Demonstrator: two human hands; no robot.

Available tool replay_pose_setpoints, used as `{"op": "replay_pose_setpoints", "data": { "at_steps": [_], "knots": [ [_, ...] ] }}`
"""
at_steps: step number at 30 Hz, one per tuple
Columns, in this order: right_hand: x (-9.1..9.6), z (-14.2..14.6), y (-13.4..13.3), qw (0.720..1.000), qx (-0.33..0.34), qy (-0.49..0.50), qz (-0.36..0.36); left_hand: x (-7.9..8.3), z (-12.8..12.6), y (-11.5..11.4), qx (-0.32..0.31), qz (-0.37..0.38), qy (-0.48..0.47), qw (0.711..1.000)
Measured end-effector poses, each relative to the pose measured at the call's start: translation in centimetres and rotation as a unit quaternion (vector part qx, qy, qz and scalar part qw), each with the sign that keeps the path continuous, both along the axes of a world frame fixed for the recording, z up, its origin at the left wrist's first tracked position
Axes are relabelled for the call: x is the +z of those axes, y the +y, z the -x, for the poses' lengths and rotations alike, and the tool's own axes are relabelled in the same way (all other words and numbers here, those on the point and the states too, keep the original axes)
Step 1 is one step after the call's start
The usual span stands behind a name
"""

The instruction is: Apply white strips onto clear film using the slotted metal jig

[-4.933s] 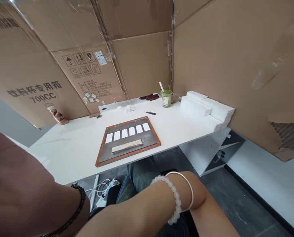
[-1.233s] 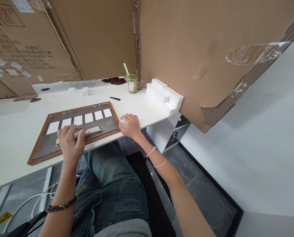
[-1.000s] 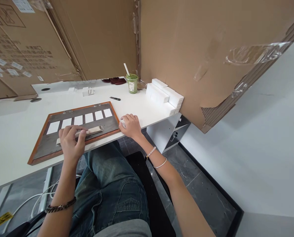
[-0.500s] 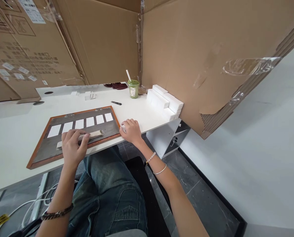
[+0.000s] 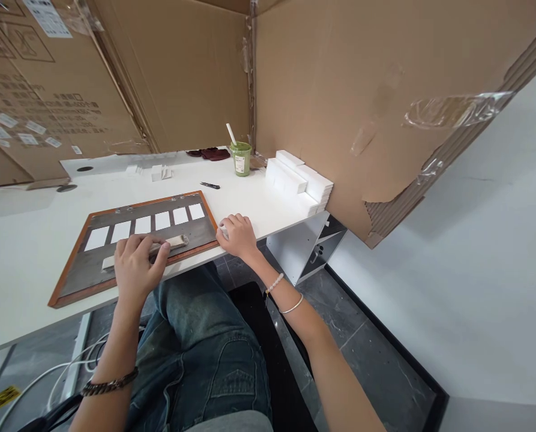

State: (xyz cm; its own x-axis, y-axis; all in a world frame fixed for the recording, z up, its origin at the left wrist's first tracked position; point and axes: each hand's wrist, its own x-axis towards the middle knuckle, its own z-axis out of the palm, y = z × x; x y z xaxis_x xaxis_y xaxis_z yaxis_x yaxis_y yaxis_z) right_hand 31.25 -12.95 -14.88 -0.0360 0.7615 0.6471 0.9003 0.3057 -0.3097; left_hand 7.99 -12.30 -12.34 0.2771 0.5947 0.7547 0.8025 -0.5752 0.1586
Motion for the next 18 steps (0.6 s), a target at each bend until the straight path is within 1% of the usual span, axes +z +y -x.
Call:
{"op": "replay_pose_setpoints", "data": {
  "at_steps": [3,6,11,14,18],
  "knots": [
    [0.02,0.06,-0.04,1.000,0.001,0.001,0.001,0.02,0.02,-0.12,0.003,0.003,-0.006,1.000],
    [0.03,0.08,-0.02,1.000,0.002,0.002,0.000,0.07,0.06,-0.13,-0.007,0.007,-0.020,1.000],
    [0.03,0.02,-0.01,1.000,0.006,-0.001,-0.002,0.04,0.35,0.17,-0.026,0.033,-0.072,0.996],
    [0.01,0.02,0.00,1.000,0.004,-0.002,0.000,-0.05,0.53,0.29,-0.018,0.039,-0.101,0.994],
    [0.03,0.06,0.04,1.000,0.001,-0.005,0.005,-0.22,0.64,0.33,-0.014,0.039,-0.109,0.993]
  ]
}}
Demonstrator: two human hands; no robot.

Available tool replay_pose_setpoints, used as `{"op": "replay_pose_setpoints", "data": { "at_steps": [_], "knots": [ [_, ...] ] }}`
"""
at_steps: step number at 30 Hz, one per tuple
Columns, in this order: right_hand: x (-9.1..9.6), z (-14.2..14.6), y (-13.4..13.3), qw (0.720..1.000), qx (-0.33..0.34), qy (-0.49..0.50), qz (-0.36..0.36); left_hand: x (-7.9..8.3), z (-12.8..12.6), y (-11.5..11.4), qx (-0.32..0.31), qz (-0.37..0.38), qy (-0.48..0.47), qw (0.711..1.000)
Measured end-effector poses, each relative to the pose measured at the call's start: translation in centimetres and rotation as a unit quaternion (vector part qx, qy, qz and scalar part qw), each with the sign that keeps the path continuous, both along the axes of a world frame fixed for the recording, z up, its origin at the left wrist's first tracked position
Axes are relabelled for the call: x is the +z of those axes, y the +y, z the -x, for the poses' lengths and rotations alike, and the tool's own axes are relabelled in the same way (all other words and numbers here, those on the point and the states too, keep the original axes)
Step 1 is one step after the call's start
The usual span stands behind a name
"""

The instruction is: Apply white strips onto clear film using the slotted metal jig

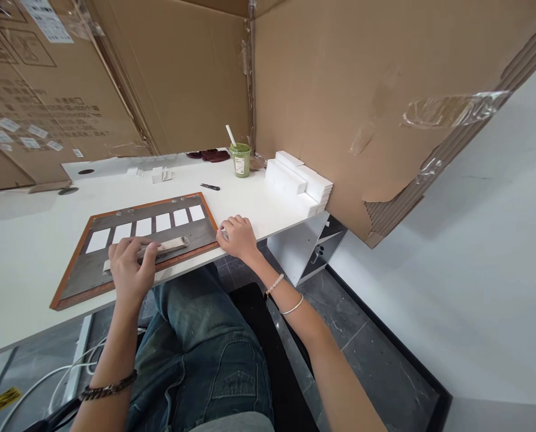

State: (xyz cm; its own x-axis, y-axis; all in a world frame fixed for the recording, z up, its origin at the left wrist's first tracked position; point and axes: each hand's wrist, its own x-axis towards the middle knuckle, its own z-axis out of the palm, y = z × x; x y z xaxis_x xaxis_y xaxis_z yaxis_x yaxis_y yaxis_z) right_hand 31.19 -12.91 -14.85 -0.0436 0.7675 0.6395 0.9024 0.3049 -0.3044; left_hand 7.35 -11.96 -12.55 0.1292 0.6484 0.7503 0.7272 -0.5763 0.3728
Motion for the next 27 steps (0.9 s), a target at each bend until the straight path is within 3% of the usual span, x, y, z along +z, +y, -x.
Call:
{"op": "replay_pose_setpoints", "data": {
  "at_steps": [27],
  "knots": [
    [0.01,0.39,-0.10,1.000,-0.017,-0.011,0.004,0.01,0.15,-0.23,0.000,-0.011,0.008,1.000]
  ]
}}
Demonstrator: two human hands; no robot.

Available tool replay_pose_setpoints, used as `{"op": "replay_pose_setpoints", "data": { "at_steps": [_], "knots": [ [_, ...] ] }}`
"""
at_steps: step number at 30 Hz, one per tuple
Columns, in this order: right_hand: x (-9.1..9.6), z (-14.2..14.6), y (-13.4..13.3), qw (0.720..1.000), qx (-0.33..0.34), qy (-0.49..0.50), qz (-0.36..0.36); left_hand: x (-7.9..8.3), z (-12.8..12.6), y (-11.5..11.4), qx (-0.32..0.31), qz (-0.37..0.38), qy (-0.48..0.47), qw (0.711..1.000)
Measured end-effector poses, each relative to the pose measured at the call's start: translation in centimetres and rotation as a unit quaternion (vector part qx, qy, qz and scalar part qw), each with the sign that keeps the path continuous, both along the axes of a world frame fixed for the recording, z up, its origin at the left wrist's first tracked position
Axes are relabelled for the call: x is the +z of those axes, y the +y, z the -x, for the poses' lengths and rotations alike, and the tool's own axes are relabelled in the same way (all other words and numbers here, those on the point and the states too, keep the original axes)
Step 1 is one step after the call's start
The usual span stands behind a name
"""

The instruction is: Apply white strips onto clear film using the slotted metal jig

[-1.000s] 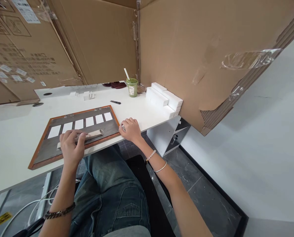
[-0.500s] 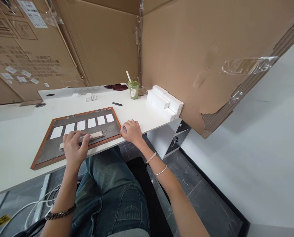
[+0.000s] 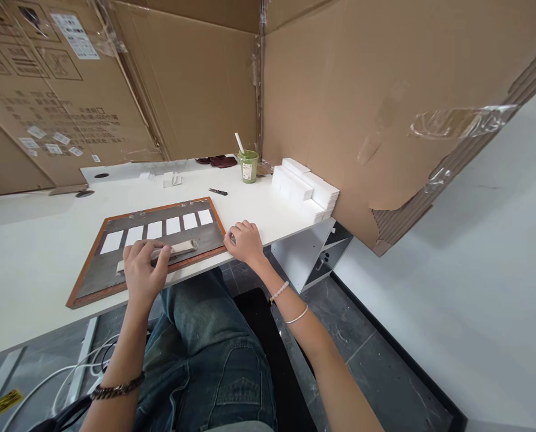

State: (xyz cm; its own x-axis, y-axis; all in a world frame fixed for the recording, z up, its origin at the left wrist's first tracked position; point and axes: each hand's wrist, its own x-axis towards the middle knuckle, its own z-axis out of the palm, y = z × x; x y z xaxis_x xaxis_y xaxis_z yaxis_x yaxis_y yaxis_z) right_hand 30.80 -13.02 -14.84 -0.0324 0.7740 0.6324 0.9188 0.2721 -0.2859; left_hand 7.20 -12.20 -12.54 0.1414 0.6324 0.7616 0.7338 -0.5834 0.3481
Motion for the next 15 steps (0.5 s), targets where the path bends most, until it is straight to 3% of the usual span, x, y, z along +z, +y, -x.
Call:
{"op": "replay_pose_setpoints", "data": {
  "at_steps": [15],
  "knots": [
    [0.04,0.12,-0.01,1.000,0.000,0.000,-0.004,0.16,-0.02,-0.15,-0.002,-0.007,0.005,1.000]
  ]
}}
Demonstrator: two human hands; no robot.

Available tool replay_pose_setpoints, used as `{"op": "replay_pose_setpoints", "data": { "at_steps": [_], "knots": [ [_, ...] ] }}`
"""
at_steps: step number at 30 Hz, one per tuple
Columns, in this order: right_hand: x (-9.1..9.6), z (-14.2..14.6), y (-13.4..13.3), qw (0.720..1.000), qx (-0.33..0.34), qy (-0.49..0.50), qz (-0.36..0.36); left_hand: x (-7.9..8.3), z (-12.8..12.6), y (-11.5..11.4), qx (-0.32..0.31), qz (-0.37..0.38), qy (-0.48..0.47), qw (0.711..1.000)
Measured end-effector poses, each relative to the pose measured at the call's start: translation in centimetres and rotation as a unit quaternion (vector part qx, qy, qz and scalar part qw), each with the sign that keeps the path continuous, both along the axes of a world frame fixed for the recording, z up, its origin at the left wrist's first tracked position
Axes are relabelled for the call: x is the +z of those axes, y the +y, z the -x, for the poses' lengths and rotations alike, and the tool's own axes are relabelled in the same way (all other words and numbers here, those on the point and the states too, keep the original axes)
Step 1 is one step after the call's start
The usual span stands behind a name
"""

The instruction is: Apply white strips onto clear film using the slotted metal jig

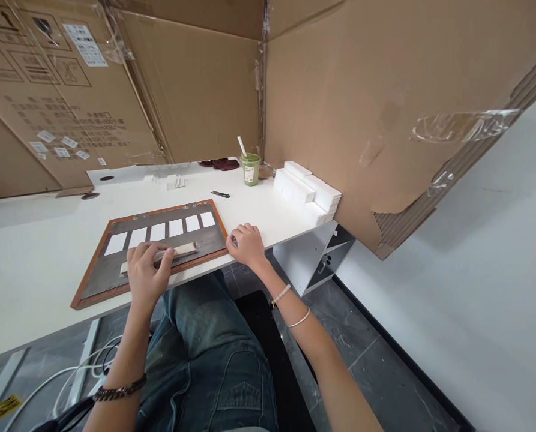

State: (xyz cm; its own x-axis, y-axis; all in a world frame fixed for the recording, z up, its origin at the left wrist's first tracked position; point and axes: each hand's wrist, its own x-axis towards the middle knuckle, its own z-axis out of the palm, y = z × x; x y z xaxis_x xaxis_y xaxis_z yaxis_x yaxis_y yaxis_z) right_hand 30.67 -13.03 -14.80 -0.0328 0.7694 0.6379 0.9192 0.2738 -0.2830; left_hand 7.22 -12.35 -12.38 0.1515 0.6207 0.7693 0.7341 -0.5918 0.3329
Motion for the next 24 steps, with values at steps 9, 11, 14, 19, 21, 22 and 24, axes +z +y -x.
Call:
{"op": "replay_pose_setpoints", "data": {
  "at_steps": [9,11,14,19,21,22,24],
  "knots": [
    [-0.2,0.1,0.0,1.000,-0.003,0.001,0.008,0.1,0.1,-0.1,-0.006,0.004,0.008,1.000],
    [-0.2,0.1,0.0,1.000,-0.003,0.001,0.010,0.1,0.2,-0.1,-0.005,0.006,0.010,1.000],
    [-0.2,0.3,0.0,1.000,-0.002,0.000,0.011,0.1,0.4,-0.1,-0.003,0.010,0.010,1.000],
    [-0.1,0.9,-0.3,1.000,0.003,0.008,0.000,0.3,0.3,-1.0,-0.002,0.022,0.015,1.000],
    [-0.2,1.1,-0.6,1.000,0.014,0.020,-0.005,0.6,0.5,-1.2,0.004,0.030,0.017,0.999],
    [-0.2,1.1,-0.7,0.999,0.022,0.028,-0.007,0.9,0.9,-1.2,0.005,0.034,0.020,0.999],
    [-0.2,1.0,-0.9,0.998,0.040,0.045,-0.007,1.8,2.5,-0.6,0.004,0.045,0.033,0.998]
  ]
}}
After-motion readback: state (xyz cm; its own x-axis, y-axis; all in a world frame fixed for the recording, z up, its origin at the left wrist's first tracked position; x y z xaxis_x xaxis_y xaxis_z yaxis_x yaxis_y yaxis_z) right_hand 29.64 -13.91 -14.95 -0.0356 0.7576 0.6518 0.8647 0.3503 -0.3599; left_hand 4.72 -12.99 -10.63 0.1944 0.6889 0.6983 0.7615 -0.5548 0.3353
